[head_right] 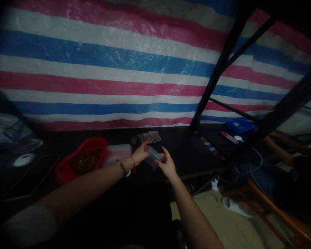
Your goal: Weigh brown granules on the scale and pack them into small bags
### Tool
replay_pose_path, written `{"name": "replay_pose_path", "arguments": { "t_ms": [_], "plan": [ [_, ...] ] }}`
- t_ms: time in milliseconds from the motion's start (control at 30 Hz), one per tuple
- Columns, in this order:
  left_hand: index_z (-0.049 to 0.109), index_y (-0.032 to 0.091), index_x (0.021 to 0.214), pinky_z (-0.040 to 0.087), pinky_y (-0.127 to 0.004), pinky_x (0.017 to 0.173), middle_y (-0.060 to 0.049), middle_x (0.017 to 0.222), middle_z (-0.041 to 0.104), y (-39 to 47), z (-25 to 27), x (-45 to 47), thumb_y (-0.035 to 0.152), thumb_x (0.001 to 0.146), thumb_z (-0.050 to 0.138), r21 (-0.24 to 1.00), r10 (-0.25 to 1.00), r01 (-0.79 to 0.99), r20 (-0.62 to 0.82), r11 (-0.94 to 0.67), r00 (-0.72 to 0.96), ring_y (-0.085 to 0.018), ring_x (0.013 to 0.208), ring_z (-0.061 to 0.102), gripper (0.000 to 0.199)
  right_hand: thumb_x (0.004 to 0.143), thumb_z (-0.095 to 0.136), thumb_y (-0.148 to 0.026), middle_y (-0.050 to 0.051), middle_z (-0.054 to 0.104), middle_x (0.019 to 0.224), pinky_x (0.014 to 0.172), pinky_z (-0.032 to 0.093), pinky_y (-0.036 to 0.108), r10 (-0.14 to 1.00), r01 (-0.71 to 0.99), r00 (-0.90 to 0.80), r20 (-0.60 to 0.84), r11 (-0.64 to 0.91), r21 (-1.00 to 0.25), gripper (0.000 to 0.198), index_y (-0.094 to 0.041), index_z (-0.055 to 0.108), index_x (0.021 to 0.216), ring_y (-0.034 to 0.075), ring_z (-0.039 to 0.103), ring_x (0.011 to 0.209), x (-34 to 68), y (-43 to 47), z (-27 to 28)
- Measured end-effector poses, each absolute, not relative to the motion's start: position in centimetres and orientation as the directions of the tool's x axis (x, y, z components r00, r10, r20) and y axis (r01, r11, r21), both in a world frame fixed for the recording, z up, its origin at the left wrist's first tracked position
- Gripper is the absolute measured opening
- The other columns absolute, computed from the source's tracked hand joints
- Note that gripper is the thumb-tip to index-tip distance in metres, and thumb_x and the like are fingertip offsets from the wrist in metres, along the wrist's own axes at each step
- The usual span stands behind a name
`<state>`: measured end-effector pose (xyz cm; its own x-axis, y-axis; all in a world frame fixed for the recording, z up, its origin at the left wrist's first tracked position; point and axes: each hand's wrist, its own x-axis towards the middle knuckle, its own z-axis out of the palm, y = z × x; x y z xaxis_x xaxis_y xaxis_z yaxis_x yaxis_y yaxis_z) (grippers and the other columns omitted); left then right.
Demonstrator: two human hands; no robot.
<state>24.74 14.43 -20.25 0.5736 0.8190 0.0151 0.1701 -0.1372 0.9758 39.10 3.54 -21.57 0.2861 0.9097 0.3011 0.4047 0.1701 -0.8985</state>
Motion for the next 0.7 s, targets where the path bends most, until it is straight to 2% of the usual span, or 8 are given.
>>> {"name": "replay_pose_path", "arguments": {
  "t_ms": [67,100,200,300,400,533,600,700],
  "plan": [
    [0.029,0.015,0.137,0.048,-0.024,0.074,-0.010,0.111,0.059,14.0,-20.2,24.8,-0.002,0.063,0.055,0.987,0.858,0.146,-0.013,-0.073,0.514,-0.016,0.090,0.060,0.081,0.069,0.062,-0.023,0.004,0.064,0.096,0.082,0.049,0.033,0.934,0.404,0.231,0.273,0.163,-0.900,0.079,-0.020,0.029,0.141,0.018,0.063,0.085,39.0,3.3,-21.6],
    [0.029,0.015,0.138,0.048,-0.025,0.076,-0.011,0.112,0.059,13.8,-20.2,24.8,-0.003,0.062,0.055,0.990,0.859,0.129,-0.018,-0.056,0.511,-0.016,0.090,0.060,0.082,0.068,0.061,-0.022,0.004,0.064,0.099,0.084,0.048,0.033,0.939,0.432,0.212,0.270,0.158,-0.888,0.075,-0.020,0.034,0.138,0.018,0.063,0.087,38.9,3.2,-21.5],
    [0.033,0.015,0.135,0.047,-0.026,0.083,-0.010,0.116,0.057,13.3,-20.0,24.8,-0.007,0.060,0.055,0.993,0.832,0.083,0.020,-0.079,0.554,-0.015,0.093,0.059,0.082,0.070,0.058,-0.021,0.007,0.065,0.105,0.088,0.047,0.035,0.928,0.539,0.212,0.306,0.151,-0.829,0.045,-0.018,0.058,0.115,0.020,0.062,0.094,38.7,3.1,-21.1],
    [0.040,0.016,0.130,0.046,-0.026,0.085,-0.008,0.112,0.059,13.2,-19.7,24.8,-0.008,0.060,0.052,0.991,0.837,0.034,0.088,-0.126,0.541,-0.014,0.093,0.059,0.075,0.078,0.053,-0.027,0.007,0.069,0.093,0.082,0.049,0.033,0.897,0.576,0.249,0.365,0.166,-0.800,0.023,-0.017,0.066,0.095,0.021,0.064,0.086,38.7,3.2,-20.7],
    [0.047,0.016,0.123,0.046,-0.028,0.084,-0.005,0.103,0.062,13.4,-19.4,24.5,-0.006,0.062,0.052,0.976,0.841,0.086,0.127,-0.202,0.526,-0.014,0.089,0.059,0.065,0.081,0.054,-0.032,0.008,0.069,0.092,0.082,0.049,0.034,0.877,0.631,0.239,0.417,0.186,-0.753,0.021,-0.018,0.067,0.091,0.021,0.063,0.086,39.0,3.3,-20.5],
    [0.061,0.015,0.096,0.045,-0.028,0.080,-0.002,0.091,0.062,13.5,-19.4,24.3,-0.002,0.060,0.053,0.924,0.836,0.298,0.040,-0.239,0.547,-0.016,0.084,0.057,0.040,0.072,0.063,-0.026,0.009,0.065,0.110,0.091,0.046,0.036,0.925,0.674,0.157,0.347,0.157,-0.722,0.039,-0.018,0.062,0.110,0.022,0.061,0.100,39.5,3.2,-20.8],
    [0.062,0.015,0.088,0.045,-0.028,0.077,-0.001,0.085,0.062,13.4,-19.6,24.4,0.000,0.059,0.054,0.918,0.831,0.323,0.011,-0.228,0.556,-0.016,0.082,0.057,0.033,0.071,0.059,-0.020,0.008,0.064,0.114,0.094,0.044,0.037,0.940,0.677,0.129,0.317,0.151,-0.721,0.043,-0.019,0.061,0.113,0.021,0.060,0.104,39.6,3.2,-21.0],
    [0.060,0.015,0.088,0.045,-0.026,0.073,-0.001,0.081,0.061,13.2,-19.5,24.6,0.002,0.060,0.055,0.928,0.827,0.308,0.000,-0.210,0.563,-0.015,0.079,0.057,0.031,0.072,0.050,-0.013,0.007,0.068,0.106,0.092,0.045,0.037,0.949,0.671,0.088,0.302,0.168,-0.722,0.036,-0.019,0.065,0.105,0.020,0.062,0.099,39.9,3.2,-21.0]
  ]
}}
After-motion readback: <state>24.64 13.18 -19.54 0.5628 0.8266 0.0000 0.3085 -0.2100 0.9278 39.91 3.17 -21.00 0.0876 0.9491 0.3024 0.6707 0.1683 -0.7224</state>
